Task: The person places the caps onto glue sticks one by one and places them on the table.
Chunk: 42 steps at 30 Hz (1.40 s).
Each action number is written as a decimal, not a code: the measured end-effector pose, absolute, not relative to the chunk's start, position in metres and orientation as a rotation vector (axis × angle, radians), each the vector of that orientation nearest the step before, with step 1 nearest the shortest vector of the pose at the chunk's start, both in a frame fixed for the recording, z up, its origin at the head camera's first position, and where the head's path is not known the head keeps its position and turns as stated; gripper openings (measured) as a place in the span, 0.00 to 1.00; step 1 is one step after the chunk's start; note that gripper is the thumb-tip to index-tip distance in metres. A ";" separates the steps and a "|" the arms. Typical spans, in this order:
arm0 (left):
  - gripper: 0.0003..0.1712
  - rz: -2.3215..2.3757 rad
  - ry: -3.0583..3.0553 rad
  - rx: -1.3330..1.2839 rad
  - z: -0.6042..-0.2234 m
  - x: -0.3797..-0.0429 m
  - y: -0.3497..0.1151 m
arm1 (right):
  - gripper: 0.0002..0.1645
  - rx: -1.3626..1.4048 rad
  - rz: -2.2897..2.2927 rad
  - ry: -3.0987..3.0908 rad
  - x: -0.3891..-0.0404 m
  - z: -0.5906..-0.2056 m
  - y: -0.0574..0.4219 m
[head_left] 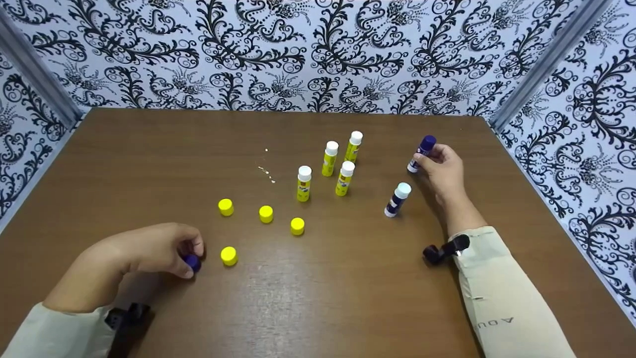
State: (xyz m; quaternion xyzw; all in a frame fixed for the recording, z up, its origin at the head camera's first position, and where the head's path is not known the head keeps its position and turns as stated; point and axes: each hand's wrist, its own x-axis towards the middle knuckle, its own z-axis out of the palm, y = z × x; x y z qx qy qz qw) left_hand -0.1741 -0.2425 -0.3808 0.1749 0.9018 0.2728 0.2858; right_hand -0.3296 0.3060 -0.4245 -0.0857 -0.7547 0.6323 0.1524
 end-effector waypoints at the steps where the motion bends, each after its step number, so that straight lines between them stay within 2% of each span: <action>1: 0.17 0.726 2.413 0.471 -0.381 -0.174 -0.243 | 0.12 -0.245 1.811 -2.171 -0.330 -0.425 0.306; 42: 0.16 0.662 2.449 0.488 -0.381 -0.175 -0.241 | 0.16 -0.248 1.808 -2.270 -0.331 -0.431 0.308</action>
